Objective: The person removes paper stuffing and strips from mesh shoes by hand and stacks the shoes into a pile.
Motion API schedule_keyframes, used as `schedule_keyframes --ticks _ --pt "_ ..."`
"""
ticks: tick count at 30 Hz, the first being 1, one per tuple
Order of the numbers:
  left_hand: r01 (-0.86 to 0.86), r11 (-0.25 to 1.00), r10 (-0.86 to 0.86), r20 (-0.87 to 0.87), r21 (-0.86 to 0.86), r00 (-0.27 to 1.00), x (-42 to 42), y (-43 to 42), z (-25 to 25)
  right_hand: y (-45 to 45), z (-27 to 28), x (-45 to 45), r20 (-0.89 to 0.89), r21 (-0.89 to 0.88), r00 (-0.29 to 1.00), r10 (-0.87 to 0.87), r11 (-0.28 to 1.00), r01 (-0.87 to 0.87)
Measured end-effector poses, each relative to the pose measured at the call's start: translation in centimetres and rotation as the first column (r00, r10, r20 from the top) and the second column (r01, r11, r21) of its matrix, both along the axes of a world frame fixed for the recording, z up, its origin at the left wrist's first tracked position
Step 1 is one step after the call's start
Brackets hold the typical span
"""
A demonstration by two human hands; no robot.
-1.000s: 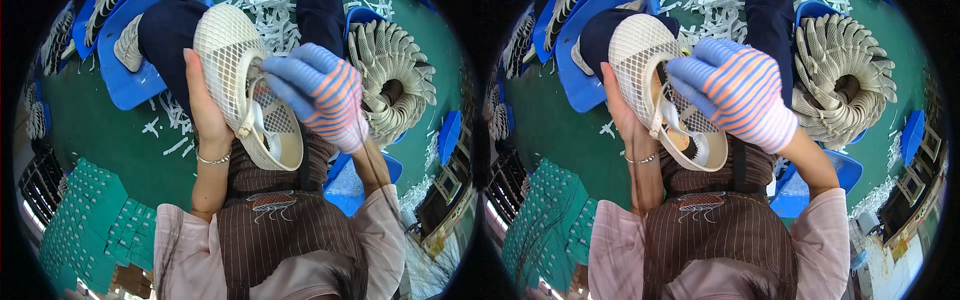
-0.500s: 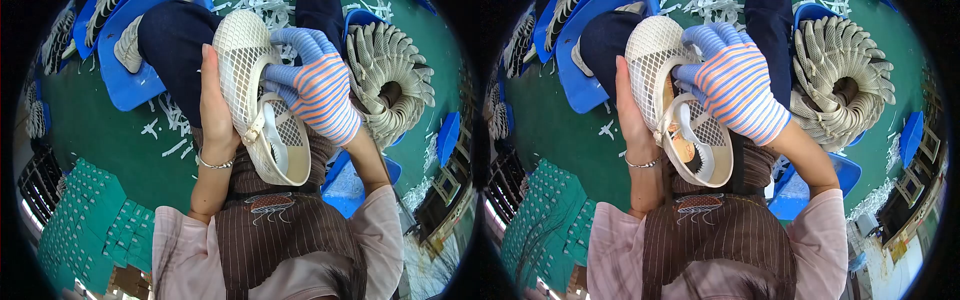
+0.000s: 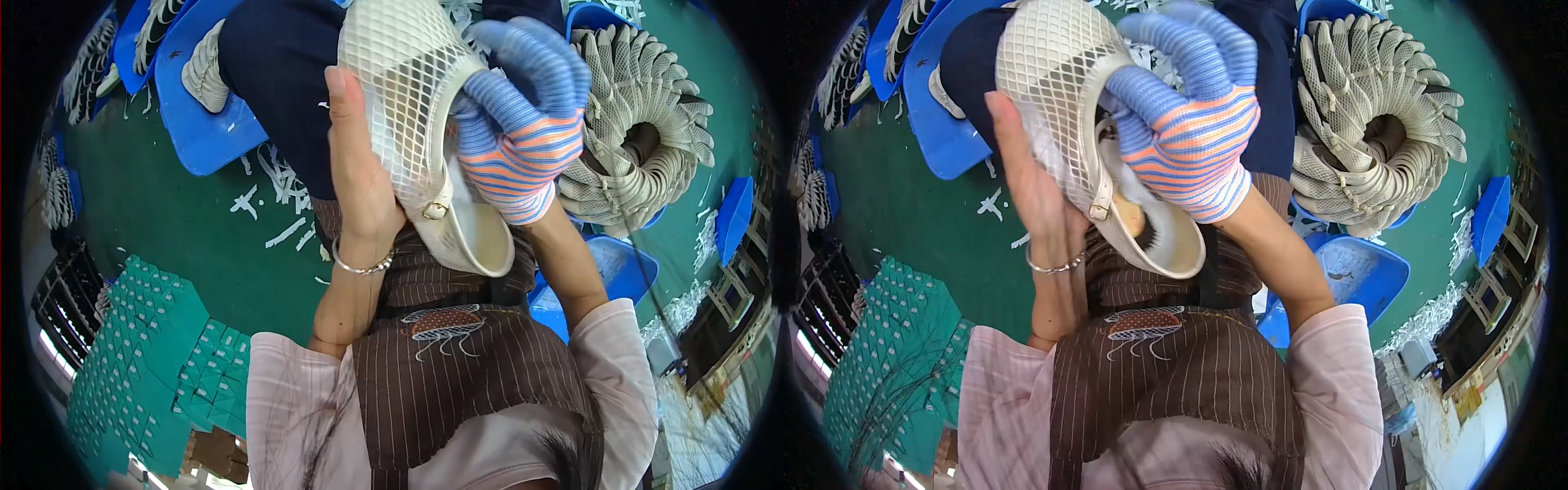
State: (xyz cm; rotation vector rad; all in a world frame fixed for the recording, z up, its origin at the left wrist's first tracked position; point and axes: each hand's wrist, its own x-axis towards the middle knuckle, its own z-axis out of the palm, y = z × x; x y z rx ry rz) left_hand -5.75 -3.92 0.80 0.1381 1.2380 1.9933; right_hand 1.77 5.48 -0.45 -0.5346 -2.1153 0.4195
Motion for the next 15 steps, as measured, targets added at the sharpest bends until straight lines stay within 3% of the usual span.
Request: schedule_keyframes --ticks 1,4,6,7,8,9,11,15 --pt "0.005 1.0 -0.005 0.003 -0.002 1.0 -0.1 -0.1 -0.2 0.0 0.2 0.2 0.003 -0.002 1.0 -0.005 1.0 0.005" --pt "-0.102 0.994 0.105 0.067 -0.049 0.992 -1.1 -0.9 -1.4 0.6 1.3 1.8 -0.121 -0.481 0.966 0.229 0.837 -0.259" --pt "-0.139 0.989 0.143 0.087 -0.057 0.986 -1.6 -1.2 -1.6 1.8 0.9 3.6 -0.31 -0.687 0.93 0.195 0.63 -0.361" --pt "-0.173 0.981 0.179 0.064 -0.093 0.982 -1.9 -1.3 -1.5 2.8 0.1 4.8 -0.415 -0.752 0.905 0.088 0.527 -0.396" --pt "-0.211 0.969 0.218 0.039 -0.131 0.975 -2.0 -1.6 -1.4 3.7 -0.9 5.9 -0.416 -0.752 0.904 0.097 0.523 -0.402" --pt "-0.247 0.955 0.252 0.01 -0.165 0.968 -2.1 -1.7 -1.3 4.5 -1.8 6.8 -0.057 -0.772 0.997 0.046 0.632 -0.073" --pt "-0.282 0.94 0.283 -0.022 -0.194 0.959 -2.1 -1.5 -1.3 4.6 -3.0 7.4 0.297 -0.657 0.953 -0.054 0.712 0.246" --pt "-0.287 0.953 0.287 -0.018 -0.094 0.958 -0.9 -1.3 -1.7 2.4 -4.0 7.3 0.226 -0.79 0.969 0.097 0.6 0.124"
